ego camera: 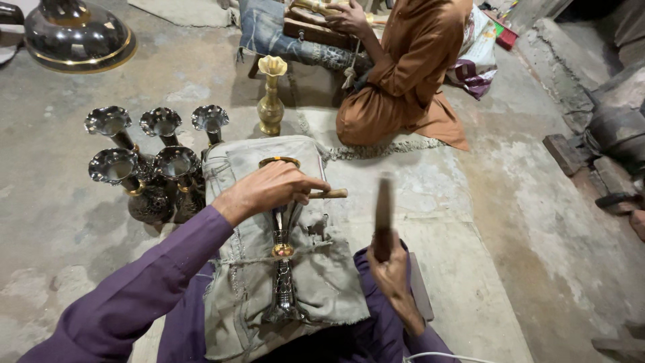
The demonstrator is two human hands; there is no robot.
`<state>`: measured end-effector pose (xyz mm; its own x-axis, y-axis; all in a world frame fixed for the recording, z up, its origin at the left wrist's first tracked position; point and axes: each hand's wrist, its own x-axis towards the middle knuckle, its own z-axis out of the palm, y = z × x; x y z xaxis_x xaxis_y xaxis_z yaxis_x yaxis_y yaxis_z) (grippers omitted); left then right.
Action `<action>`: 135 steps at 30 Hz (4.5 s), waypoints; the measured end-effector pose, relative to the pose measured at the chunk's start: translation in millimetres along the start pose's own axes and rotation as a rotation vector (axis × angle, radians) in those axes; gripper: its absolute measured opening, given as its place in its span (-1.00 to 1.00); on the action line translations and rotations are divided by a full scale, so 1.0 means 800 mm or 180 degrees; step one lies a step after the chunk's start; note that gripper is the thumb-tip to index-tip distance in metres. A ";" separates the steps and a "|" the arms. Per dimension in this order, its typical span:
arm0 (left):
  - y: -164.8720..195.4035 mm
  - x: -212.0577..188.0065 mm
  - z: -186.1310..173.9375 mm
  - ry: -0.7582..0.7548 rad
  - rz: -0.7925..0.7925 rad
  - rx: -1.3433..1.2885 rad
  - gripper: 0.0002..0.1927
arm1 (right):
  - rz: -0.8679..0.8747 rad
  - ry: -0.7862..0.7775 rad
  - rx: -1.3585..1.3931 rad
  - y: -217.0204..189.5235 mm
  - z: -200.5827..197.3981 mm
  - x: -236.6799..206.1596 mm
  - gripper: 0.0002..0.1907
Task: The person sits on the floor with a silver vase resting on a cloth cushion on their lap. They hold a small punch against the vase's surface with one hand and strike it with a wooden mallet held in the other hand, repeatedly repositioning the punch to work the metal around the vase's neck and body.
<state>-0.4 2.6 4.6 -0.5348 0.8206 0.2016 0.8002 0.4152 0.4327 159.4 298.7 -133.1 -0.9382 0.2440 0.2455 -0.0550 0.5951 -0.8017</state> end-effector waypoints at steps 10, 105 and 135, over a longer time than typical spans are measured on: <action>-0.001 0.001 0.000 -0.0105 -0.0085 -0.0023 -0.48 | -0.0202 0.0037 -0.0528 0.025 0.010 -0.006 -0.65; 0.003 -0.017 0.024 0.1268 -0.0831 -0.0595 -0.51 | -0.1993 -0.0519 -0.0871 -0.116 -0.089 0.127 -0.15; 0.021 -0.047 0.112 0.3589 -0.1419 -0.1000 -0.60 | -0.3150 -0.0596 -0.3181 -0.297 -0.105 0.172 -0.28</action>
<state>57.2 13.9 -74.5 -0.8005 -0.2243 0.5558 0.4738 0.3311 0.8160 72.3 255.3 136.8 -0.6904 -0.6428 0.3319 -0.5187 0.7596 0.3923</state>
